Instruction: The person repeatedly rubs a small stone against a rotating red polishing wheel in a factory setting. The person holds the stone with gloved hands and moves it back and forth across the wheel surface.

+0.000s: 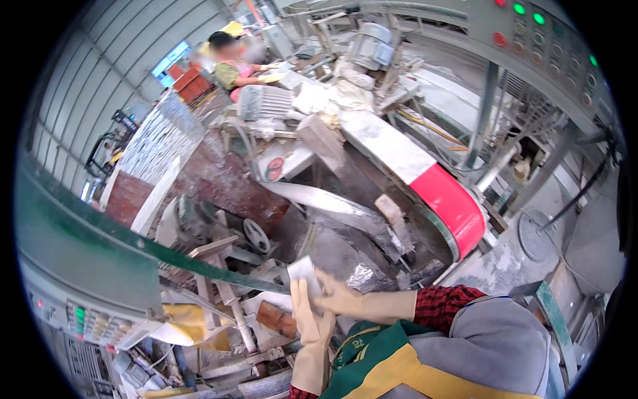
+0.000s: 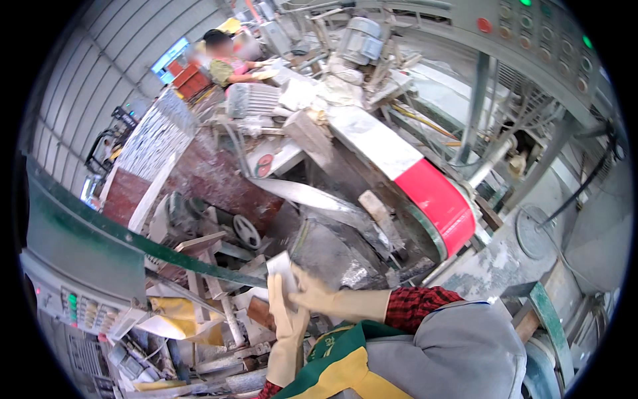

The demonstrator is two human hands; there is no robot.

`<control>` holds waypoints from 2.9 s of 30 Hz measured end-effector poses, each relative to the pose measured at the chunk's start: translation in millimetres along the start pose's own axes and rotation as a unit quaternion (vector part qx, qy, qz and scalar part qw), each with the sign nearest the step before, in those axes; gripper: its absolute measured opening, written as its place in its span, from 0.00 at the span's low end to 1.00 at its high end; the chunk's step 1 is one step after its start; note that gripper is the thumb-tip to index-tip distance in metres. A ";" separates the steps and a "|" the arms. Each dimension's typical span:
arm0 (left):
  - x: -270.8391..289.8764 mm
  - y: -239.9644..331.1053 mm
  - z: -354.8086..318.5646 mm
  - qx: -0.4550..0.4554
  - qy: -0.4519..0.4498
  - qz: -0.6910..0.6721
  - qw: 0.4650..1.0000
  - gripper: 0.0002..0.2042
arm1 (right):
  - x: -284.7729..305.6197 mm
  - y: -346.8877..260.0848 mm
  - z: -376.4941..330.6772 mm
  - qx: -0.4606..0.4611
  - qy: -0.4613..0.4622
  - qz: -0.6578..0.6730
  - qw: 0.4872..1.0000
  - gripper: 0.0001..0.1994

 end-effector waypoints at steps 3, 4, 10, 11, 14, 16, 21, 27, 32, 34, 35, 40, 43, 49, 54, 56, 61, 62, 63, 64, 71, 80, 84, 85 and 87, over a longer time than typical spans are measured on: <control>-17.9 44.2 28.6 -0.057 -0.070 -0.035 0.995 0.35 | 83.8 2.4 -9.2 -0.124 0.115 0.058 0.984 0.39; -23.0 49.7 33.0 -0.086 -0.101 -0.037 0.990 0.35 | 107.4 -9.9 -10.3 -0.039 0.167 0.142 0.975 0.40; -39.8 -5.4 12.9 0.070 -0.177 -0.053 0.980 0.34 | 297.9 3.4 -7.3 0.120 0.511 -0.040 0.850 0.49; -37.4 -18.6 4.1 0.101 -0.168 -0.061 0.979 0.33 | 315.9 3.3 -8.7 0.036 0.516 -0.073 0.852 0.50; -29.1 -37.2 -11.8 0.186 -0.162 -0.125 0.961 0.32 | 379.7 23.8 -11.6 0.000 0.553 -0.162 0.818 0.50; -25.9 -63.0 -26.8 0.220 -0.166 -0.133 0.952 0.32 | 404.2 40.5 -11.9 -0.026 0.577 -0.238 0.781 0.51; -15.7 -78.2 -51.4 0.352 -0.135 -0.207 0.903 0.34 | 378.4 8.4 -1.3 -0.222 0.535 -0.327 0.747 0.53; -20.1 -90.9 -49.6 0.398 -0.125 -0.262 0.870 0.33 | 406.1 -21.0 -38.5 -0.215 0.473 -0.313 0.795 0.43; -10.5 -102.3 -53.5 0.394 -0.095 -0.303 0.862 0.31 | 407.0 -5.7 -43.2 0.036 0.485 0.230 0.843 0.30; 0.9 -107.4 -65.7 0.406 -0.065 -0.285 0.866 0.29 | 409.6 7.2 -37.9 0.056 0.462 0.256 0.847 0.30; 9.3 -109.8 -73.6 0.414 -0.047 -0.275 0.866 0.29 | 396.0 3.2 -32.8 0.046 0.480 0.228 0.846 0.30; 70.6 -134.9 -122.2 0.438 0.081 -0.266 0.855 0.26 | 322.0 0.5 0.5 0.028 0.472 -0.080 0.878 0.24; 122.3 -169.5 -147.3 0.473 0.196 -0.305 0.803 0.33 | 257.4 35.4 22.4 0.009 0.248 -0.067 0.966 0.23; 236.6 -265.5 -287.8 0.510 0.481 -0.207 0.682 0.28 | 76.0 108.2 15.3 -0.174 0.028 -0.077 0.981 0.19; 313.1 -264.3 -383.5 0.467 0.523 0.168 0.693 0.39 | 23.5 116.3 26.8 -0.163 -0.090 -0.170 0.968 0.20; 331.1 -241.6 -371.3 0.523 0.418 0.372 0.643 0.44 | 27.2 122.6 33.8 -0.211 -0.062 -0.139 0.966 0.21; 364.0 -222.0 -376.7 0.681 0.315 0.347 0.563 0.49 | 13.6 123.6 41.7 -0.273 -0.058 -0.151 0.948 0.21; 366.4 -230.1 -386.4 0.686 0.319 0.319 0.571 0.50 | 9.2 124.7 42.0 -0.279 -0.069 -0.160 0.944 0.21; 367.7 -238.7 -395.6 0.689 0.321 0.291 0.581 0.50 | 5.3 125.8 42.9 -0.284 -0.078 -0.170 0.940 0.21; 371.0 -244.7 -397.0 0.690 0.318 0.265 0.594 0.51 | -4.8 126.0 43.6 -0.284 -0.088 -0.177 0.938 0.21; 363.4 -257.6 -372.6 0.735 0.285 0.246 0.564 0.50 | -68.4 137.1 37.7 -0.300 -0.164 -0.199 0.918 0.21; 365.9 -265.6 -364.7 0.724 0.273 0.274 0.572 0.44 | -78.3 140.2 18.1 -0.300 -0.225 -0.232 0.898 0.21; 366.3 -270.8 -367.6 0.726 0.314 0.266 0.551 0.43 | -69.0 132.6 8.9 -0.316 -0.192 -0.238 0.898 0.21; 365.8 -275.6 -374.0 0.725 0.313 0.272 0.550 0.43 | -66.6 129.8 6.8 -0.319 -0.186 -0.243 0.897 0.21; 365.9 -278.5 -373.9 0.732 0.326 0.248 0.545 0.45 | -53.8 128.7 -0.6 -0.322 -0.173 -0.246 0.898 0.21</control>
Point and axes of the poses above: each hand's wrist, its own z-axis towards the middle knuckle, its own x-axis out of the back of the hand, y = z × x, the point moved 3 cm from there along z, towards the middle knuckle, and after that the axes turned 3 degrees about -y, right-handed, at the moved point
